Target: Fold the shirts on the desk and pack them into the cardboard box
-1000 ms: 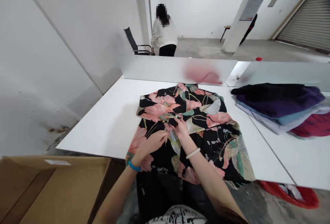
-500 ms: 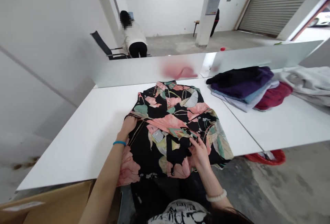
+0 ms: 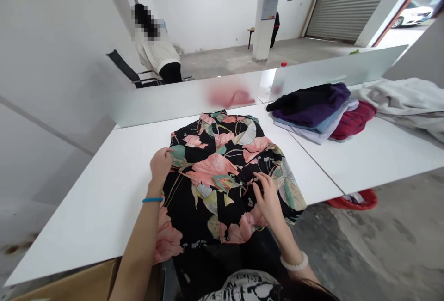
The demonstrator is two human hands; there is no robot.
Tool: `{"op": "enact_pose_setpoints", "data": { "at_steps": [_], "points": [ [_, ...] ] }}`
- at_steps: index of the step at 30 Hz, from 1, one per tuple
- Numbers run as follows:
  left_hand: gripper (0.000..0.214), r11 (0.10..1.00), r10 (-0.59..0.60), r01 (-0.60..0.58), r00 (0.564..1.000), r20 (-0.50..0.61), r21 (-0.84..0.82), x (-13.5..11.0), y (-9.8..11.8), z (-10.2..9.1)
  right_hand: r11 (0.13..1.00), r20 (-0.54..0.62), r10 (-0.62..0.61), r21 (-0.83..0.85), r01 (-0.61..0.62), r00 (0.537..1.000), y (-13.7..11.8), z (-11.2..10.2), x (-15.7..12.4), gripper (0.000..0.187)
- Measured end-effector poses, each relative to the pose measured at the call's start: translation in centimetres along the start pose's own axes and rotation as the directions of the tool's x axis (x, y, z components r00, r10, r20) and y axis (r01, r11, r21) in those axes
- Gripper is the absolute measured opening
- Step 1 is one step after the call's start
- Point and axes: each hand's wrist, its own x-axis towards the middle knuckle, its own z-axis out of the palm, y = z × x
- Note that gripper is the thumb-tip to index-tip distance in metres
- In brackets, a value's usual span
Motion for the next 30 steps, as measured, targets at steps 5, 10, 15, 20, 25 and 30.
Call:
{"op": "enact_pose_setpoints", "data": {
  "at_steps": [5, 10, 15, 20, 25, 30],
  "points": [
    [0.042, 0.998, 0.054, -0.055, 0.998, 0.040, 0.037, 2.8, 3.3, 4.7, 0.851, 0.225, -0.209, -0.437, 0.291, 0.952, -0.8, 2.5, 1.9, 0.047],
    [0.057, 0.995, -0.035, 0.028, 0.997, 0.067, 0.096, 3.4, 2.9, 8.2, 0.731, 0.412, -0.144, -0.569, 0.378, 0.900, 1.5, 4.8, 1.1, 0.057],
    [0.059, 0.992, -0.060, 0.050, 0.994, 0.089, 0.118, 4.7, 1.3, 8.9, 0.713, 0.435, -0.140, -0.579, 0.395, 0.890, 2.0, 5.0, 2.4, 0.056],
    [0.061, 0.994, -0.075, 0.067, 0.994, 0.086, 0.090, 6.3, 1.4, 8.5, 0.716, 0.441, -0.148, -0.570, 0.403, 0.885, 1.7, 5.5, 4.3, 0.055],
    [0.058, 0.995, -0.093, 0.093, 0.996, 0.011, 0.039, 5.6, 2.1, 6.7, 0.831, 0.469, -0.146, -0.420, 0.366, 0.871, 1.8, 4.7, 5.1, 0.052],
    [0.064, 0.978, -0.204, 0.201, 0.978, -0.050, -0.052, 0.7, 0.5, 1.1, 0.993, 0.349, -0.112, 0.066, 0.095, 0.931, 1.7, -2.2, 3.8, 0.041]
  ]
}}
